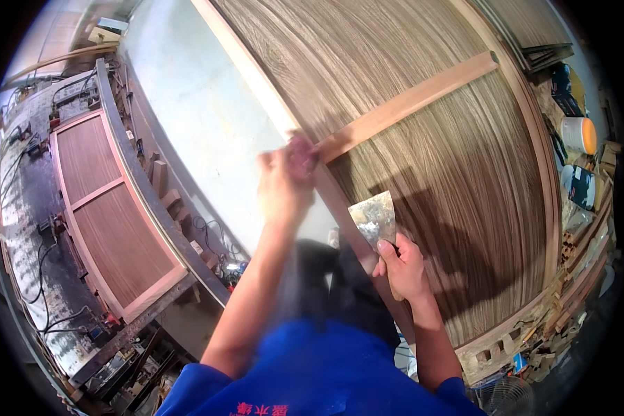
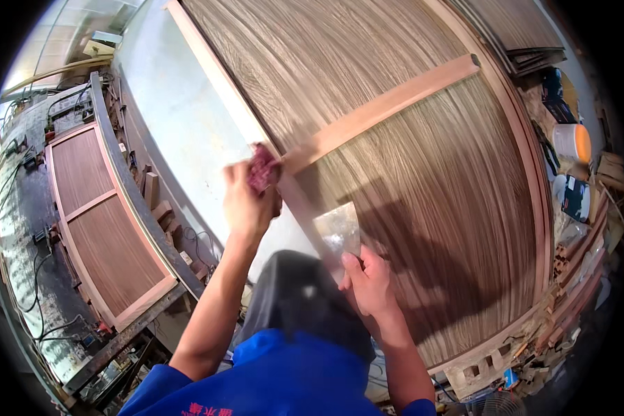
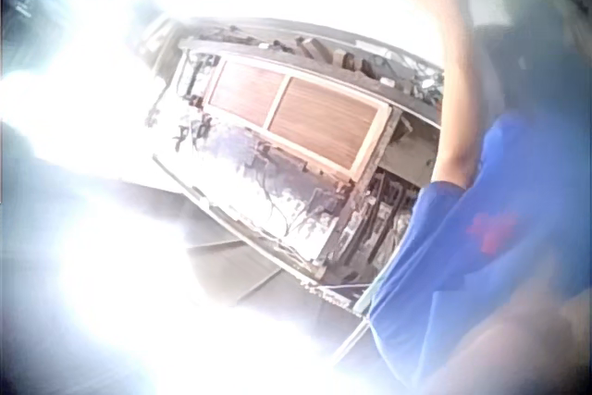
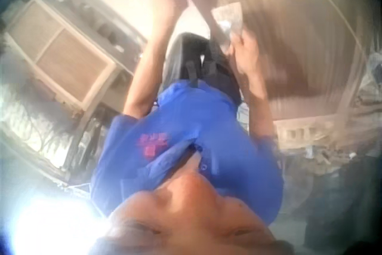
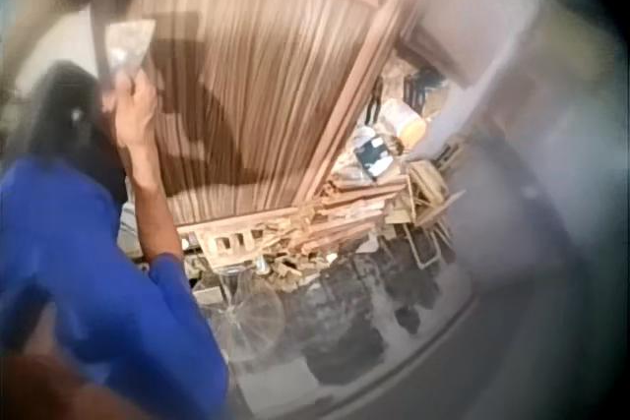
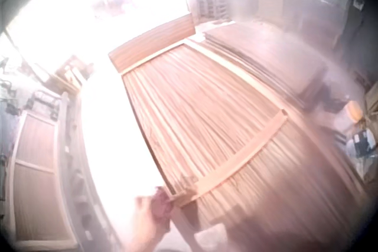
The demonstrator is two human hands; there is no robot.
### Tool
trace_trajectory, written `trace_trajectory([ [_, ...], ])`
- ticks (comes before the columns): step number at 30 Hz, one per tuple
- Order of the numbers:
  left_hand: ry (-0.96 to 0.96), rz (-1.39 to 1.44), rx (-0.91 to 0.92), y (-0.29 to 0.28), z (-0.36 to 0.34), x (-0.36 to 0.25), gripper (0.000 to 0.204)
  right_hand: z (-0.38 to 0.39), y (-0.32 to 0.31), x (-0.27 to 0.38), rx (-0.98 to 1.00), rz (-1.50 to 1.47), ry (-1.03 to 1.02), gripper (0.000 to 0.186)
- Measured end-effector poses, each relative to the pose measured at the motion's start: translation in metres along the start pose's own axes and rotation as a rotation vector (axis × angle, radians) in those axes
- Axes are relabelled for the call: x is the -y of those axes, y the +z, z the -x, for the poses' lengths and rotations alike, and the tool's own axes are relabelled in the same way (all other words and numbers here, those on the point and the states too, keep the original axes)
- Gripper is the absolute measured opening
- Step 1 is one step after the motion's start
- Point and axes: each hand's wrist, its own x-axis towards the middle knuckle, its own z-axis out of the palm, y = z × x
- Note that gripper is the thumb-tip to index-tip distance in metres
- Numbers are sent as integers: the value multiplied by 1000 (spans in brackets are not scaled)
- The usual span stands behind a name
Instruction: The person smooths a large wooden panel by hand and with a cloth, then uses a hand scraper to remove excess material from the edges. They flip the panel and continue scraping and wiping. The person then uses an orbital sander to smooth the surface and edges, measures the panel with a tape measure, and uses a nail gun to attach trim pieces to the panel's edges.
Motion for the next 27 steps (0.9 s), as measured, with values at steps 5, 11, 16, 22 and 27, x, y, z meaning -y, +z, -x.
trace_trajectory([
  [5,367,-221,287,38,-49,8,31,-27,1,29,-23,-141,81,24],
  [11,466,-301,456,19,-33,28,28,-48,12,58,-63,-128,121,23],
  [16,491,-95,566,-8,-42,47,19,-62,7,66,-185,264,-100,19],
  [22,613,-132,499,31,-65,20,21,-143,-6,179,-143,895,-139,27],
  [27,404,-182,891,-4,-39,55,30,-227,18,230,221,1368,-225,31],
])
